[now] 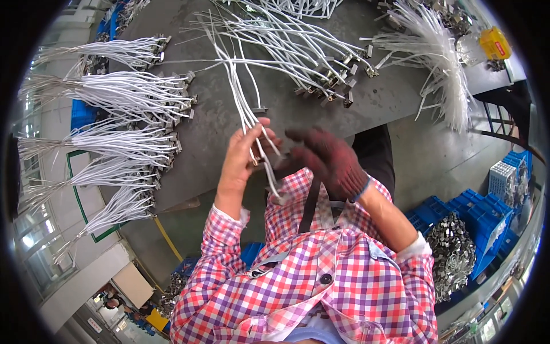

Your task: The person assembles white wire harnesses and plastic electrical components by hand at a workbench.

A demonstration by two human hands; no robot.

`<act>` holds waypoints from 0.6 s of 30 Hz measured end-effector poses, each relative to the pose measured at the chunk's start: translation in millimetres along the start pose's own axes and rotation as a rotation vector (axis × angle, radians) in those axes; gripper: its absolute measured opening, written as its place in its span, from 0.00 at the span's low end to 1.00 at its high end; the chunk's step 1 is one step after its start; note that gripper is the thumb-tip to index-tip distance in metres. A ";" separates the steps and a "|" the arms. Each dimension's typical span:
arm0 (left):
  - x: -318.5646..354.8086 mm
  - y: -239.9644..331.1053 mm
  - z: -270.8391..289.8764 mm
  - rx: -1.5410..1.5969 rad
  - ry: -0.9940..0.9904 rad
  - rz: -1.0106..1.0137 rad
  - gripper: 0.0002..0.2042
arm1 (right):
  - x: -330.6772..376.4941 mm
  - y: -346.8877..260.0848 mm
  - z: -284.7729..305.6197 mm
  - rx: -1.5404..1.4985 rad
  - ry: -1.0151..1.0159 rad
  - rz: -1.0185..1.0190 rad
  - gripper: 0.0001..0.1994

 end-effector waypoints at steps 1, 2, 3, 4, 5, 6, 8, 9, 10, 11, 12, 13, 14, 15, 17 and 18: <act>-3.6 4.4 7.4 -0.014 0.010 0.017 0.14 | -17.6 0.1 3.7 0.102 0.031 0.064 0.17; -7.3 8.5 13.8 -0.025 0.015 0.024 0.14 | -37.7 -0.6 5.1 0.220 0.075 0.152 0.17; -10.7 12.2 19.9 -0.075 0.032 0.028 0.13 | -57.4 4.0 1.0 0.337 0.080 0.127 0.17; -12.0 13.7 24.5 -0.086 0.032 0.035 0.13 | -76.1 6.1 -4.5 0.473 0.115 0.174 0.16; -13.5 15.8 28.1 -0.084 0.021 0.025 0.14 | -97.8 15.4 -8.9 0.464 0.105 0.129 0.16; -13.7 16.6 32.1 -0.081 0.021 0.029 0.14 | -119.7 24.7 -18.9 0.573 -0.003 0.071 0.16; -12.1 18.1 40.3 -0.098 0.047 0.020 0.15 | -140.9 38.0 -29.4 0.679 -0.116 0.017 0.15; -10.8 18.0 44.6 -0.110 0.060 0.027 0.15 | -143.7 37.6 -32.8 0.756 -0.126 0.095 0.13; -11.3 18.1 45.8 -0.116 0.041 0.015 0.16 | -142.0 39.7 -34.5 0.843 -0.170 0.105 0.12; -11.6 17.8 49.2 -0.145 0.048 0.018 0.16 | -134.3 39.5 -29.9 0.745 -0.109 0.128 0.09; -13.6 15.1 50.7 -0.142 0.051 0.037 0.16 | -122.5 35.8 -27.7 0.734 -0.067 0.197 0.09; -15.9 13.9 53.4 -0.158 0.082 0.033 0.17 | -107.4 36.8 -25.0 0.589 -0.058 0.158 0.10; -18.9 11.5 55.6 -0.173 0.134 0.040 0.18 | -92.2 37.2 -23.2 0.450 -0.052 0.126 0.11; -23.8 8.5 54.2 -0.152 0.138 0.041 0.19 | -77.6 35.7 -24.8 0.454 -0.057 0.093 0.11; -35.9 3.9 45.7 -0.117 0.091 0.034 0.20 | -55.6 31.1 -33.6 0.235 -0.224 0.081 0.13; -41.6 2.4 40.9 -0.091 0.059 0.042 0.20 | -50.9 27.9 -33.6 0.239 -0.224 0.050 0.13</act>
Point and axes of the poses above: each hand's wrist, its own x-axis away from the middle knuckle, its own z-axis out of the back of the hand, y = z × x, the point moved 5 cm from there along -x, towards the middle knuckle, and after that the axes turned 14 degrees about -y, right-handed, at the moved point
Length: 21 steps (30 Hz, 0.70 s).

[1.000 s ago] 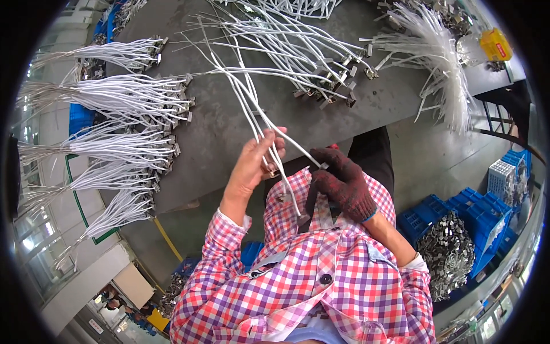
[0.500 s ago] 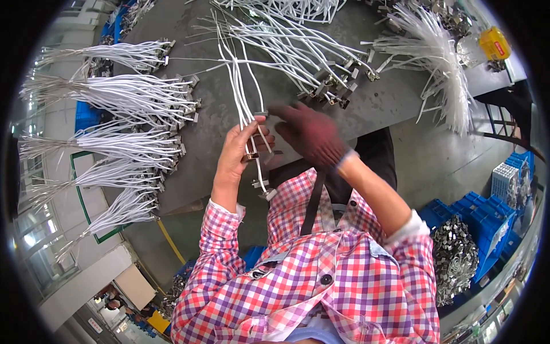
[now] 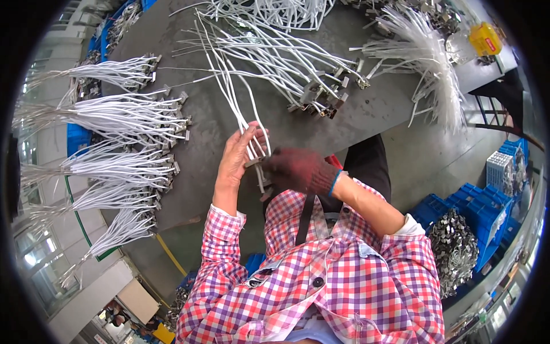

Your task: The person assembles white wire harnesses and plastic electrical components by hand at a workbench.

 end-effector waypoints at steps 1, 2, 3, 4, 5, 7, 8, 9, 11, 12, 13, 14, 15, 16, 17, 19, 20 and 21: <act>-4.7 0.5 -7.6 0.014 -0.033 -0.001 0.19 | 2.8 -11.1 -1.6 0.097 -0.058 0.081 0.13; -8.2 1.6 -10.5 0.010 -0.008 0.018 0.19 | 0.6 -18.7 -3.1 0.202 -0.151 0.129 0.13; -10.3 4.7 -16.9 -0.002 -0.023 0.014 0.16 | 3.7 -26.1 10.2 0.109 -0.013 0.177 0.13; -11.6 8.1 -20.7 -0.027 -0.002 0.017 0.14 | 0.5 -28.4 21.3 0.114 0.012 0.178 0.13; -9.1 7.2 -29.4 0.072 -0.025 0.003 0.11 | -5.6 -23.5 43.2 0.301 0.166 0.051 0.15; -6.0 5.5 -44.5 0.117 -0.066 0.022 0.10 | -19.1 -15.1 83.0 0.629 0.374 -0.119 0.16; -5.5 3.6 -51.8 0.167 -0.100 0.038 0.10 | -27.9 -14.0 98.6 0.800 0.480 -0.090 0.15; -5.9 4.2 -57.0 0.149 -0.121 0.002 0.09 | -41.2 -4.1 104.9 0.777 0.439 -0.158 0.15; -8.2 3.2 -60.5 0.086 -0.102 -0.025 0.09 | -65.1 16.3 102.1 1.009 0.177 -0.370 0.11; -10.2 4.9 -61.3 0.047 -0.118 -0.082 0.09 | -68.4 18.3 104.6 1.009 0.215 -0.333 0.11; -11.4 4.3 -59.6 -0.028 -0.103 -0.077 0.11 | -71.1 22.9 106.3 0.967 0.192 -0.341 0.09; -13.5 4.2 -58.3 -0.022 -0.126 -0.089 0.11 | -72.9 27.3 106.8 0.924 0.135 -0.371 0.08; -14.2 4.0 -55.0 -0.063 -0.101 -0.088 0.12 | -73.0 32.4 115.8 0.836 0.134 -0.438 0.09; -15.1 3.3 -50.2 -0.111 -0.061 -0.053 0.13 | -73.0 31.1 125.7 0.844 0.164 -0.424 0.09; -15.8 6.0 -48.3 -0.105 -0.076 -0.088 0.13 | -72.8 32.7 138.4 0.719 0.152 -0.416 0.10; -18.1 8.4 -41.5 -0.070 -0.044 -0.061 0.15 | -67.6 34.0 155.1 0.442 0.131 -0.377 0.14; -20.4 10.6 -40.7 -0.066 -0.053 -0.070 0.15 | -64.6 32.9 158.7 0.443 0.107 -0.357 0.14; -23.3 12.5 -38.7 -0.047 -0.060 -0.074 0.15 | -61.1 31.7 157.4 0.378 0.101 -0.328 0.14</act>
Point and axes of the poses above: each hand's wrist, its own x-axis away from the middle knuckle, its own z-axis out of the back of the hand, y = z × x, the point moved 5 cm from there along -x, towards the middle knuckle, and after that the axes turned 14 degrees about -y, right-handed, at the moved point
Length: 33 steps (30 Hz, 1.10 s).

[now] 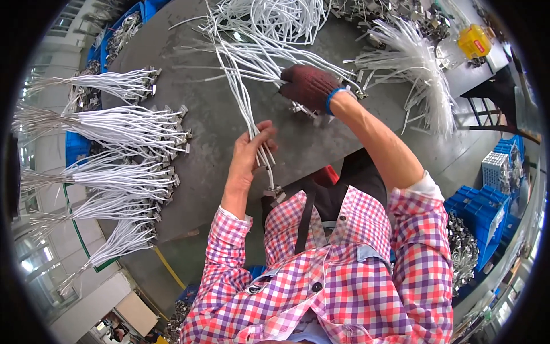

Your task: The person assembles white wire harnesses and plastic electrical components by hand at a workbench.

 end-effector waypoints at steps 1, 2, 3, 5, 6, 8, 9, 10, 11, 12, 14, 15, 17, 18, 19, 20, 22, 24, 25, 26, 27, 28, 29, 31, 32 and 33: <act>-3.1 1.8 0.4 0.025 -0.018 -0.027 0.15 | 4.5 -2.6 -4.8 -0.079 -0.017 0.059 0.15; -7.8 1.7 2.2 0.099 -0.025 -0.024 0.16 | 5.1 -2.2 -12.9 -0.255 -0.129 0.065 0.15; -12.4 1.0 2.9 0.097 -0.032 -0.013 0.16 | 6.6 -2.8 -22.7 -0.240 -0.149 0.007 0.15; -20.7 -4.0 6.0 0.220 -0.024 0.001 0.17 | 9.7 -9.1 -50.4 -0.553 -0.177 -0.042 0.15; -24.5 -5.8 6.5 0.264 -0.048 -0.015 0.17 | 13.1 -16.5 -56.3 -0.365 -0.125 0.035 0.16; -29.5 -10.6 10.3 0.284 -0.057 -0.004 0.16 | 20.4 -32.8 -68.2 -0.009 0.026 0.132 0.16; -30.3 -13.8 12.3 0.314 -0.057 0.015 0.15 | 26.4 -38.4 -75.7 0.021 0.038 0.166 0.17; -31.4 -13.2 11.7 0.330 -0.124 -0.018 0.12 | 30.9 -38.5 -80.5 0.023 0.026 0.133 0.17; -31.7 -14.0 13.3 0.329 -0.128 -0.017 0.12 | 37.3 -42.5 -80.7 0.120 0.080 0.168 0.17; -31.1 -16.3 18.5 0.305 -0.064 0.020 0.12 | 43.4 -45.3 -80.0 0.214 0.128 0.182 0.18; -30.0 -19.7 23.9 0.318 0.005 0.084 0.09 | 57.8 -42.8 -72.2 0.147 0.234 0.187 0.18; -30.4 -18.7 24.4 0.313 0.005 0.070 0.09 | 64.0 -38.6 -64.7 0.077 0.318 0.172 0.18; -32.7 -16.2 22.7 0.260 -0.047 0.059 0.05 | 68.1 -30.8 -47.2 0.057 0.463 0.212 0.16; -34.1 -15.5 22.1 0.251 -0.044 0.054 0.06 | 62.6 -21.2 -40.9 0.073 0.450 0.103 0.15; -35.4 -15.3 21.6 0.249 -0.049 0.062 0.06 | 56.5 -12.5 -34.9 0.090 0.450 -0.002 0.14; -36.7 -15.4 20.4 0.239 -0.042 0.062 0.06 | 49.9 -8.5 -32.8 0.176 0.408 -0.044 0.13; -38.4 -15.4 19.7 0.219 -0.031 0.065 0.06 | 34.2 -5.7 -33.2 0.249 0.343 -0.051 0.13; -39.3 -16.0 19.8 0.200 -0.021 0.067 0.06 | 19.3 -4.6 -38.1 0.295 0.266 -0.036 0.14; -39.3 -16.7 21.1 0.182 0.002 0.077 0.06 | 14.4 -1.9 -41.0 0.295 0.236 -0.067 0.14; -39.9 -16.5 20.8 0.187 -0.012 0.064 0.07 | 10.9 -1.4 -41.9 0.300 0.260 -0.068 0.13; -40.1 -16.8 21.2 0.187 -0.014 0.057 0.07 | 8.5 -0.3 -42.9 0.306 0.274 -0.074 0.13; -40.1 -17.3 22.0 0.175 -0.013 0.059 0.08 | 5.9 0.6 -42.8 0.312 0.283 -0.066 0.13; -40.2 -18.1 22.7 0.164 -0.011 0.064 0.09 | 4.4 3.3 -41.4 0.254 0.289 -0.070 0.12; -40.5 -19.0 23.6 0.163 -0.019 0.066 0.09 | 4.1 7.2 -35.8 0.196 0.300 -0.075 0.12; -40.7 -19.7 23.8 0.163 -0.023 0.067 0.10 | 3.4 10.0 -33.3 0.187 0.245 -0.099 0.11; -40.5 -20.0 24.6 0.165 -0.021 0.066 0.10 | 3.8 11.5 -31.3 0.176 0.179 -0.117 0.10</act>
Point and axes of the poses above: each hand's wrist, its own x-axis away from the middle knuckle, its own z-axis out of the back of the hand, y = z × x, the point moved 5 cm from there along -x, towards the middle knuckle, and after that the axes turned 14 degrees about -y, right-handed, at the moved point
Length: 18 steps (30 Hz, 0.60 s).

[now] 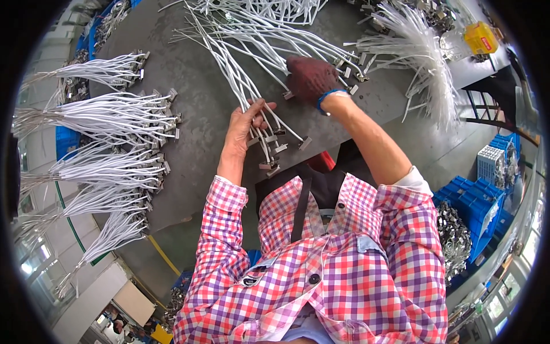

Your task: The person assembles white wire harnesses and plastic electrical components by hand at a workbench.

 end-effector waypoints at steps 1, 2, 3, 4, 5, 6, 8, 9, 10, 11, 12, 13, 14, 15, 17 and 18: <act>-0.3 0.0 0.2 0.001 -0.001 -0.010 0.10 | -2.3 4.8 3.9 -0.028 -0.096 -0.023 0.12; -0.6 0.8 0.2 0.004 -0.017 -0.029 0.09 | -2.0 7.7 11.7 -0.016 -0.092 -0.039 0.12; -1.0 0.3 0.8 0.003 -0.012 -0.023 0.09 | -1.1 8.5 16.5 -0.245 -0.163 0.050 0.13; -1.3 0.3 1.4 0.005 -0.013 -0.029 0.09 | 0.4 9.0 20.4 -0.461 -0.227 0.112 0.15; -1.5 0.7 1.8 0.005 -0.012 -0.037 0.09 | 3.4 11.3 22.4 -0.601 -0.252 0.091 0.18; -1.8 0.7 1.9 0.005 -0.015 -0.043 0.09 | 5.6 9.8 23.9 -0.609 -0.265 0.124 0.18; -1.9 -0.6 1.5 0.036 -0.034 -0.034 0.08 | 14.9 9.3 13.4 -0.776 -0.336 0.050 0.18; -1.5 -1.0 2.6 0.034 -0.026 -0.034 0.08 | 16.7 5.8 3.7 -0.858 -0.439 0.018 0.18; -1.4 -1.6 2.6 0.030 -0.021 -0.033 0.08 | 18.9 1.0 -6.3 -0.846 -0.454 -0.011 0.18; -1.3 -1.3 2.2 0.035 -0.038 -0.050 0.08 | 19.9 -10.8 -9.9 -0.657 -0.303 0.089 0.15; -1.1 -2.5 2.9 0.023 -0.021 -0.032 0.08 | 22.4 -18.5 -13.2 -0.452 -0.188 0.111 0.13; -1.1 -2.5 2.9 0.027 -0.020 -0.038 0.09 | 28.3 -27.9 -17.6 -0.331 -0.107 0.161 0.12; -0.9 -2.1 2.8 0.029 -0.019 -0.044 0.11 | 34.4 -37.1 -24.0 -0.199 -0.050 0.153 0.11; -0.6 -3.8 4.5 -0.039 0.028 0.018 0.13 | 38.3 -45.7 -30.3 -0.169 -0.040 0.161 0.10; 0.4 -0.9 5.4 -0.105 0.068 0.020 0.14 | 44.4 -60.4 -37.4 -0.054 -0.055 0.209 0.12; 1.3 2.1 5.8 -0.161 0.094 0.005 0.15 | 46.8 -66.6 -38.3 0.060 -0.065 0.263 0.14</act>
Point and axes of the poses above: each hand's wrist, its own x-axis away from the middle knuckle, its own z-axis out of the back of the hand, y = z × x, the point moved 5 cm from there along -x, towards the middle knuckle, and after that the axes turned 14 degrees about -y, right-handed, at the moved point
